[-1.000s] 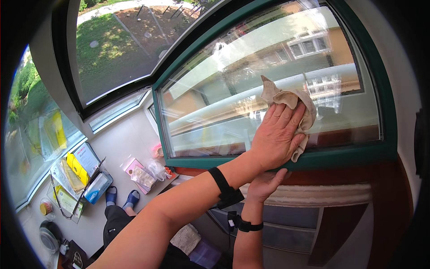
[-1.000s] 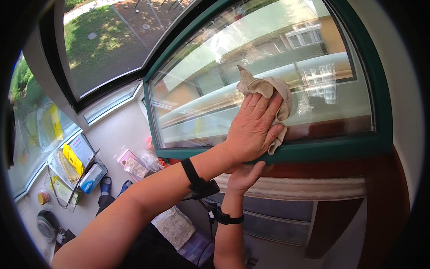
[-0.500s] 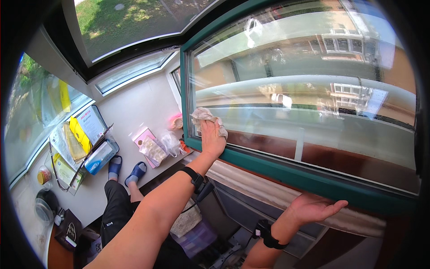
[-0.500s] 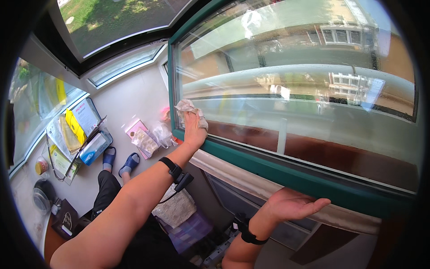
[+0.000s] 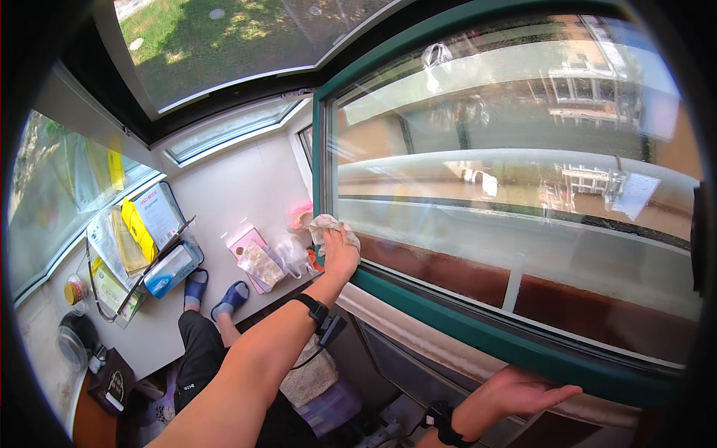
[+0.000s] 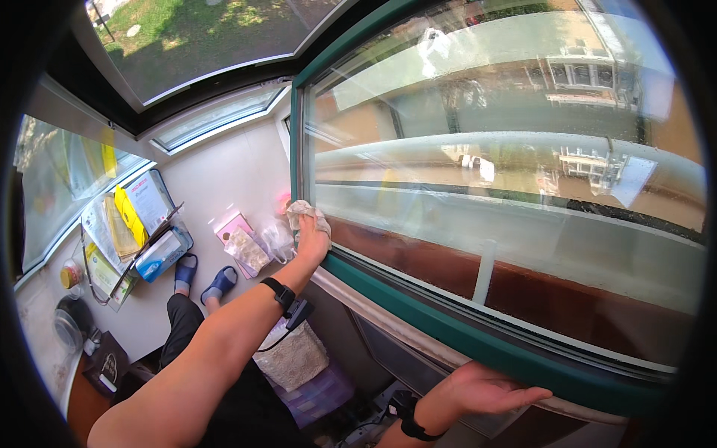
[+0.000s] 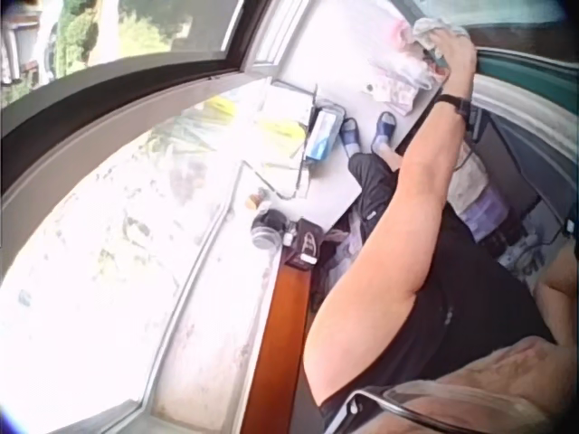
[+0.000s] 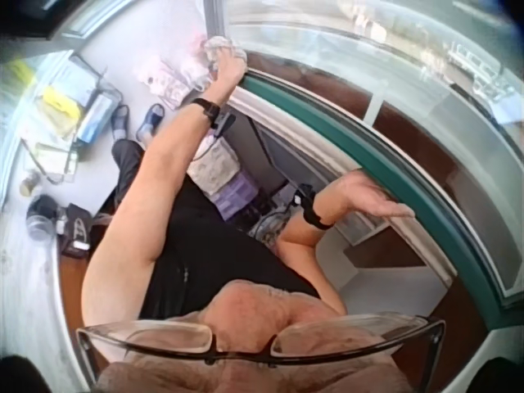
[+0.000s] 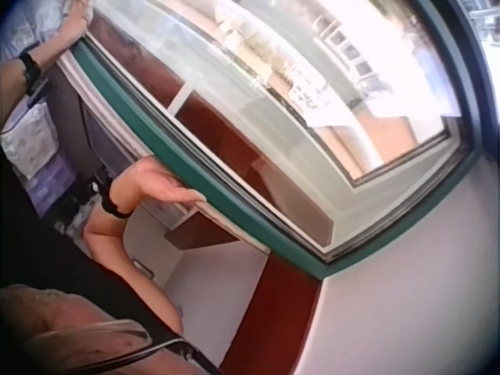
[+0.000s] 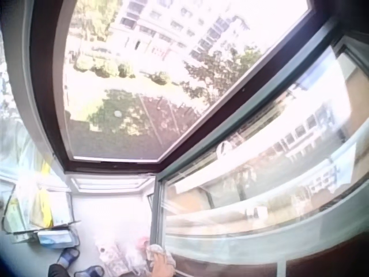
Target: The person cleans a window and its frame using a cloth, wiping the glass and the inner edges of the frame.
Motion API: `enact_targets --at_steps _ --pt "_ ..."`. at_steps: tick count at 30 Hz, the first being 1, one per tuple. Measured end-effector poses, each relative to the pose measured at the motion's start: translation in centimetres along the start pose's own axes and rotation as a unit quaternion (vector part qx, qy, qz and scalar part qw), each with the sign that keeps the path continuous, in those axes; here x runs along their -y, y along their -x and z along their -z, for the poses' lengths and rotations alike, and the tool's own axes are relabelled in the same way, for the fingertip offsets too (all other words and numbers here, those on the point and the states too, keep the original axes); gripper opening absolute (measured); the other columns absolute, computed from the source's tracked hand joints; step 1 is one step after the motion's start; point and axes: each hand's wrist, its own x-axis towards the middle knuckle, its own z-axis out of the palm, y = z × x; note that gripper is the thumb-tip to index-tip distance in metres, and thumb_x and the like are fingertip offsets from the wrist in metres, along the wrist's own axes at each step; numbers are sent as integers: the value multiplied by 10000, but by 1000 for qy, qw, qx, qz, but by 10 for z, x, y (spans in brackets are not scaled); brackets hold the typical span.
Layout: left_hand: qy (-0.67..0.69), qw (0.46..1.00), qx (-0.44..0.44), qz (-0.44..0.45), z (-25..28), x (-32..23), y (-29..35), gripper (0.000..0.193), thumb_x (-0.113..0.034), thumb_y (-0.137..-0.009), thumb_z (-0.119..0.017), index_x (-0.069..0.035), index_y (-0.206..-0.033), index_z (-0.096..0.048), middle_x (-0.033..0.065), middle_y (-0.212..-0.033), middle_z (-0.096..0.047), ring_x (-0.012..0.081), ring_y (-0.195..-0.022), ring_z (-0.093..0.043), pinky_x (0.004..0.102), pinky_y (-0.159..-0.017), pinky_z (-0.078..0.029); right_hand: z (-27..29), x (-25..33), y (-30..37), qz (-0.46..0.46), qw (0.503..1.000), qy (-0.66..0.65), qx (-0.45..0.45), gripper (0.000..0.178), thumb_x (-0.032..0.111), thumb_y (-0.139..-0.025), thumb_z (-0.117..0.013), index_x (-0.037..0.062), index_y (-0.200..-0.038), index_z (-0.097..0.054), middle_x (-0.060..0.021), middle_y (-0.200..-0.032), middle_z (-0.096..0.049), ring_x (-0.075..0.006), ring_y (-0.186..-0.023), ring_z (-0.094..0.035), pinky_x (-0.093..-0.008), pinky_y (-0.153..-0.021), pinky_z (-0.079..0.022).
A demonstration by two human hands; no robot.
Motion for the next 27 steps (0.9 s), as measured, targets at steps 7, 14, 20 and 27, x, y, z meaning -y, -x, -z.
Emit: enact_targets --at_steps 7,14,20,27 --pt "37 977 88 -192 24 -187 82 635 -331 -1093 -413 119 -1527 -301 357 -1635 -172 567 -1524 -112 550 -1251 -161 -2 -2 5 16 999 38 -17 718 530 -1100 -389 -7 -1574 -341 -178 -1617 -374 -300 -1451 -427 -431 -1228 -359" --pt "112 884 148 -430 45 -357 113 807 -359 -957 -621 54 -1574 -302 326 -1637 -224 519 -1543 -168 570 -1250 -178 1 1 5 -23 1000 14 3 730 545 -1101 -371 -14 -1570 -341 -164 -1609 -382 -292 -1453 -412 -437 -1229 -318" --pt "76 945 80 -309 33 -253 27 732 -362 -1075 -412 56 -1623 -164 323 -1677 -121 497 -1562 -113 481 -1275 -129 7 -1 4 -2 999 37 -8 734 547 -1097 -385 -14 -1570 -346 -167 -1618 -374 -295 -1455 -419 -430 -1227 -349" --pt "17 992 23 -121 15 -53 -98 518 -295 -1126 -279 31 -1520 -363 324 -1663 -159 478 -1542 -173 471 -1281 -168 5 -3 3 17 999 -12 -38 724 513 -1068 -505 -16 -1550 -395 -173 -1600 -408 -298 -1417 -461 -419 -1200 -384"
